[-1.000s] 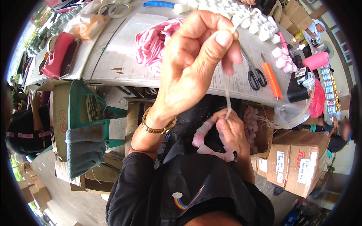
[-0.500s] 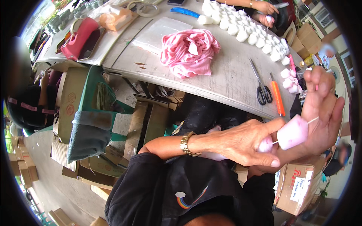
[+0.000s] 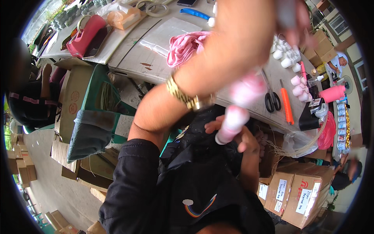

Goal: The person wraps small white cylindrical objects with pink fabric, ties them with string, and trims the excess using scissors. The finished items are placed into a cardboard box. The person repeats this process for multiple items.

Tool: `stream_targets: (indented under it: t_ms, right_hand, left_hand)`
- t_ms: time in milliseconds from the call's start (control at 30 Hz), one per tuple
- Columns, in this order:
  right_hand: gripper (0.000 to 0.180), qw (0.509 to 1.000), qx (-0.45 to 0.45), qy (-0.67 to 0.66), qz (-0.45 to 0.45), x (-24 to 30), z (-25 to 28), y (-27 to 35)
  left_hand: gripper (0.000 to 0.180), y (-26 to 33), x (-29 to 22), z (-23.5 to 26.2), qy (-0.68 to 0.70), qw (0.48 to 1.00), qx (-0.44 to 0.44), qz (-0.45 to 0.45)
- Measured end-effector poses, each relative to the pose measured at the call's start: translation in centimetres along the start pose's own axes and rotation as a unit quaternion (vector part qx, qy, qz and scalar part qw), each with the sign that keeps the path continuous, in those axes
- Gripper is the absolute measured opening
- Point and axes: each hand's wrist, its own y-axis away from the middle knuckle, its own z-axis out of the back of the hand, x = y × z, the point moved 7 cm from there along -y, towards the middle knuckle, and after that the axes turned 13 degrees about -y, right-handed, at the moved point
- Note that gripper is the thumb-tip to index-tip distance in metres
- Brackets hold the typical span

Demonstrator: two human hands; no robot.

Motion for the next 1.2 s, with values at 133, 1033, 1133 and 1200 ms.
stream_targets:
  t_ms: [133, 1033, 1133, 1200]
  right_hand:
    - [0.068, 0.985, -0.143, 0.057, -0.074, -3.5, 2.2, 3.6]
    - [0.044, 0.975, -0.211, 0.049, -0.043, 17.7, 10.2, -16.9]
    - [0.034, 0.956, -0.292, -0.014, 0.026, 17.6, 11.9, -18.2]
    - [0.027, 0.959, -0.279, -0.043, 0.039, 17.4, 11.8, -19.3]
  left_hand:
    - [0.027, -3.0, 0.3, 3.5, -0.034, 0.993, -0.107, 0.017]
    - [0.03, -0.4, 8.8, 27.4, -0.85, 0.524, 0.025, 0.039]
    - [0.025, 3.5, 4.7, 18.7, -0.749, 0.653, -0.075, -0.088]
    - [0.026, 7.0, 3.8, 13.7, -0.732, 0.671, -0.06, -0.102]
